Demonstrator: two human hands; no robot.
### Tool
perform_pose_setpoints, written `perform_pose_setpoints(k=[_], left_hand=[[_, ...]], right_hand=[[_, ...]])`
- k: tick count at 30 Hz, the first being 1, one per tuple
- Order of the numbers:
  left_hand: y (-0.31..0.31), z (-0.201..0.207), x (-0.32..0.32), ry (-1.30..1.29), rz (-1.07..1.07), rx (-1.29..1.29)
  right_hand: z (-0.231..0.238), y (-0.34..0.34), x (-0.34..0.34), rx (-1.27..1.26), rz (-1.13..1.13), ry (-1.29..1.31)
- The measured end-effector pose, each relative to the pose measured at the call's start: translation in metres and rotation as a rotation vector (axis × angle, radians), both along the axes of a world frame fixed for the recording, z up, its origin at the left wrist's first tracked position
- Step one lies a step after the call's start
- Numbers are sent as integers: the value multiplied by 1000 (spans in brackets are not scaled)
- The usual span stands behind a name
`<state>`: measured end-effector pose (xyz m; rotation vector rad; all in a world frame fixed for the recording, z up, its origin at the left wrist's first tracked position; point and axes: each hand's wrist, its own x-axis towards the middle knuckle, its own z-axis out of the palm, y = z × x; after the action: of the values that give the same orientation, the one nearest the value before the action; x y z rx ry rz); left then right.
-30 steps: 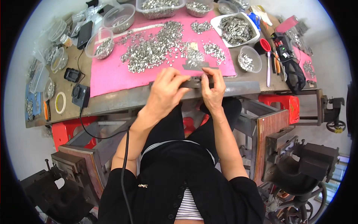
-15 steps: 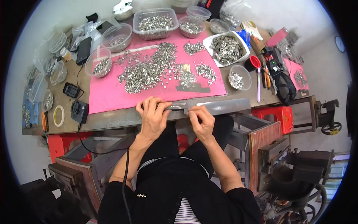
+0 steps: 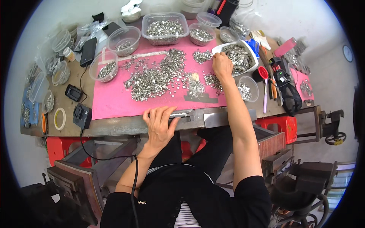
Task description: The person is selecting small metal pieces, loading them into a guide rail, and using a manual hand-cranked press machine to process them.
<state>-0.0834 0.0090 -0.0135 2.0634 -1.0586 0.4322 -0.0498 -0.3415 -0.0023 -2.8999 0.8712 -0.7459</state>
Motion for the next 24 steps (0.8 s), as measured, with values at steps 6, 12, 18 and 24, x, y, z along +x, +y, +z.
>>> perform_pose_setpoints(k=[6, 12, 18, 24], left_hand=[[1, -3, -2, -8, -18, 2], [0, -4, 2, -24, 3, -31], [-1, 1, 4, -1, -22, -4], [1, -2, 2, 6, -32, -6]], right_hand=[[3, 8, -2, -101, -30, 65], [46, 100, -57, 482, 326, -115], [19, 143, -111, 382, 370, -12], [12, 142, -117, 234, 370, -114]])
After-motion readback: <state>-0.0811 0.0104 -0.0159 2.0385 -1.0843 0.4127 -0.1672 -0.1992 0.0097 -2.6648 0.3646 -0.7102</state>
